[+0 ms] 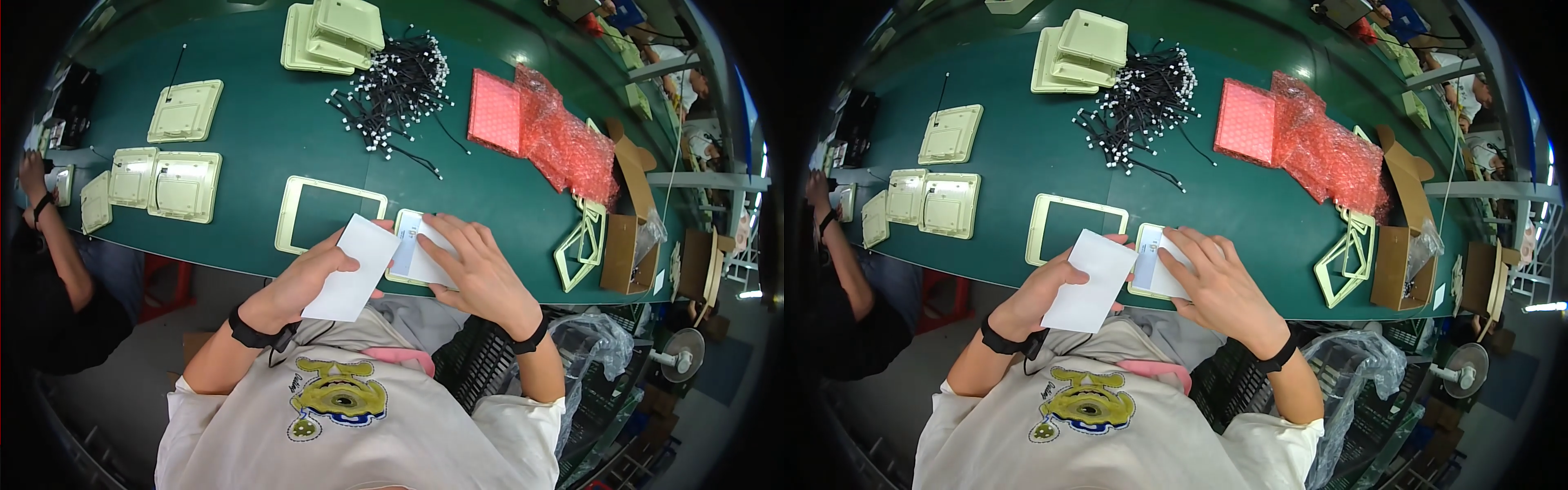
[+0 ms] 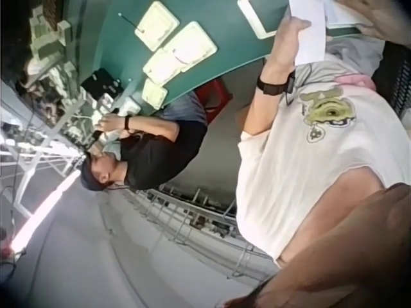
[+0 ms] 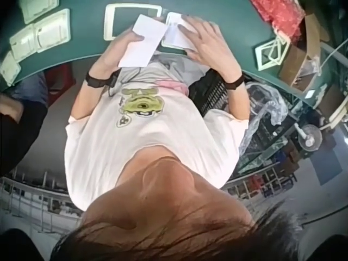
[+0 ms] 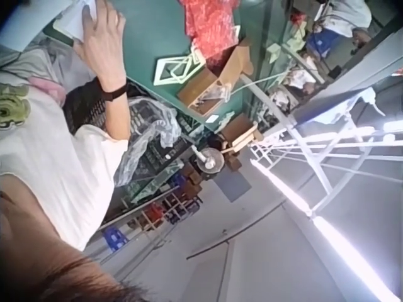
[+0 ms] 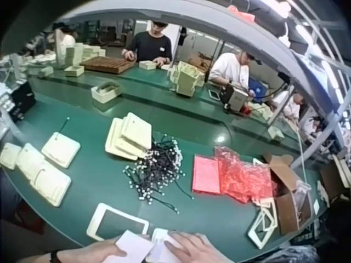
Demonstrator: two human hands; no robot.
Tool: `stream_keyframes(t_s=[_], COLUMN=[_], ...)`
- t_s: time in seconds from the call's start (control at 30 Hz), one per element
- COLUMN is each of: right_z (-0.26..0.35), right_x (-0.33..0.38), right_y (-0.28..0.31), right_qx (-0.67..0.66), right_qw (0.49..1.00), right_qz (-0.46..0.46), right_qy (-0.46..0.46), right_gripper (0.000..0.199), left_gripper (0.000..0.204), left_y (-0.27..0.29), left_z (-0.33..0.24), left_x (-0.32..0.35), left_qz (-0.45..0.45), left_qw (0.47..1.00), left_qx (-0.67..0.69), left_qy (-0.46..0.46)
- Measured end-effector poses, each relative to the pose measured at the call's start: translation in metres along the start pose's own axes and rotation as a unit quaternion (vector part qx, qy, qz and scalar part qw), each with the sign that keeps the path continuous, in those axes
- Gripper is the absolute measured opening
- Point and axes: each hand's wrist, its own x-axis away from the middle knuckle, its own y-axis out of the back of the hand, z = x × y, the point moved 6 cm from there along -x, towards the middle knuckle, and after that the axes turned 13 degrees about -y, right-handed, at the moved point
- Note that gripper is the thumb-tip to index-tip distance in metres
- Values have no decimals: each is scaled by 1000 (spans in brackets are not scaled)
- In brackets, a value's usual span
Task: The person removes a screen from a bubble wrap bag, fits it into a plastic frame, and inserts a wire into the back. They then snap a plastic cover over the assembly and place the completed unit into a crate.
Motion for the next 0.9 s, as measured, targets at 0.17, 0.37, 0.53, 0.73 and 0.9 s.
stream_keyframes(t_s=[0.17, 0.37, 0.53, 0.73, 0.9], right_z=[-2, -2, -1, 2, 16], right_x=[0, 0, 2, 1, -1], right_y=[-2, -5, -9, -6, 11], right_qx=[-7, 13, 31, 15, -162], right_qw=[1000, 1000, 999, 1000, 982], right_qz=[2, 16, 22, -12, -81], right_qy=[4, -3, -15, -24, -47], right_gripper=[73, 68, 64, 64, 81], left_gripper=[68, 74, 69, 67, 64], left_y=[-1, -3, -3, -4, -8], left_z=[3, 3, 4, 3, -9], left_x=[0, -1, 1, 1, 6], left_qz=[12, 3, 4, 6, -24], left_qw=[1000, 1000, 1000, 1000, 997], left_qx=[-19, -24, -19, -20, 50], left_qy=[3, 12, 10, 5, -57])
